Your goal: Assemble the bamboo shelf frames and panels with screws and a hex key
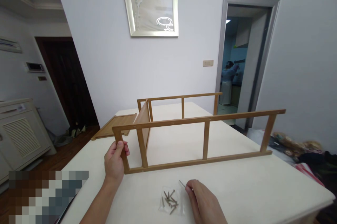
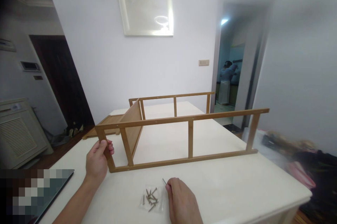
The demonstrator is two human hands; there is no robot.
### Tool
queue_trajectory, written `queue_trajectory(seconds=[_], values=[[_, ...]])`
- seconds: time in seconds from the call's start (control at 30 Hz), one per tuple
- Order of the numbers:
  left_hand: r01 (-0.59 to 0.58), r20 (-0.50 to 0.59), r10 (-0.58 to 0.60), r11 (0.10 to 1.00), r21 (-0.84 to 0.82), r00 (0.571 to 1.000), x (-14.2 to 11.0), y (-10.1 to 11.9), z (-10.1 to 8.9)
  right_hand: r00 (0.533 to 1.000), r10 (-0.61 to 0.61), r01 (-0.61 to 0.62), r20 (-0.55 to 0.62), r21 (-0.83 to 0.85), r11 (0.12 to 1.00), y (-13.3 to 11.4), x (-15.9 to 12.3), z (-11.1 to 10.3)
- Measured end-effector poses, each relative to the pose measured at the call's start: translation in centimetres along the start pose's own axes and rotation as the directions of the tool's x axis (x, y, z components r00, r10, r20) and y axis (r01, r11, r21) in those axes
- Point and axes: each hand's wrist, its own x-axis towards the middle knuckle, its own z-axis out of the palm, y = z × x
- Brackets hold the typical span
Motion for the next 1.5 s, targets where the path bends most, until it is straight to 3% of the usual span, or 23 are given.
queue_trajectory(seconds=[0.13, 0.27, 0.37, 0.43, 0.5, 0.57, 0.63, 0.7, 0.77, 0.83, 0.9, 1.13, 1.4, 1.5], values=[[-0.030, -0.009, 0.031, 0.997, 0.066, 0.999, -0.1, -0.2, 0.0, 0.999, -0.002, 0.002, 0.032, 0.002, 1.000, -0.3, 0.0, -0.5], [-0.067, -0.026, 0.071, 0.990, 0.122, 0.997, -0.4, -0.2, 0.4, 0.988, 0.025, -0.026, 0.155, 0.002, 1.000, -1.0, 0.4, -1.7], [-0.133, -0.103, 0.160, 0.964, 0.231, 0.982, -0.8, 0.0, 0.8, 0.985, 0.024, -0.019, 0.173, -0.029, 0.999, -1.2, 0.5, -2.0], [-0.208, -0.186, 0.295, 0.901, 0.380, 0.937, -1.2, 0.4, 1.0, 0.983, 0.024, -0.012, 0.180, -0.068, 0.998, -1.0, 0.3, -1.7], [-0.298, -0.207, 0.460, 0.795, 0.528, 0.863, -1.8, 1.0, 1.2, 0.983, 0.015, 0.004, 0.182, -0.107, 0.994, -0.9, 0.2, -1.5], [-0.415, -0.125, 0.592, 0.684, 0.600, 0.796, -2.9, 1.5, 1.4, 0.984, 0.002, 0.022, 0.179, -0.136, 0.990, -0.8, 0.1, -1.3], [-0.565, 0.072, 0.651, 0.592, 0.575, 0.756, -4.3, 1.9, 1.8, 0.983, -0.004, 0.033, 0.181, -0.157, 0.987, -0.9, 0.1, -1.3], [-0.705, 0.406, 0.578, 0.541, 0.458, 0.708, -5.9, 2.0, 2.4, 0.982, 0.000, 0.033, 0.190, -0.171, 0.985, -1.2, 0.3, -1.5], [-0.758, 0.712, 0.364, 0.543, 0.360, 0.600, -7.3, 1.8, 3.1, 0.981, -0.002, 0.036, 0.194, -0.173, 0.984, -1.4, 0.5, -1.7], [-0.744, 0.864, 0.106, 0.568, 0.353, 0.492, -8.3, 1.6, 3.8, 0.982, -0.010, 0.043, 0.191, -0.167, 0.985, -1.5, 0.6, -1.8], [-0.708, 0.895, -0.075, 0.583, 0.397, 0.439, -8.9, 1.3, 4.3, 0.983, -0.020, 0.050, 0.184, -0.163, 0.985, -1.4, 0.6, -1.8], [-0.646, 0.837, -0.363, 0.533, 0.546, 0.409, -9.7, 0.7, 4.7, 0.982, -0.043, 0.074, 0.186, -0.166, 0.983, -1.1, 0.1, -1.4], [-0.619, 0.828, -0.375, 0.550, 0.561, 0.417, -9.9, 0.3, 4.8, 0.981, -0.054, 0.085, 0.186, -0.163, 0.983, -1.4, 0.2, -2.1], [-0.598, 0.827, -0.342, 0.574, 0.560, 0.446, -9.7, 0.1, 4.7, 0.986, -0.068, 0.095, 0.154, -0.172, 0.980, -1.4, 0.1, -2.1]])
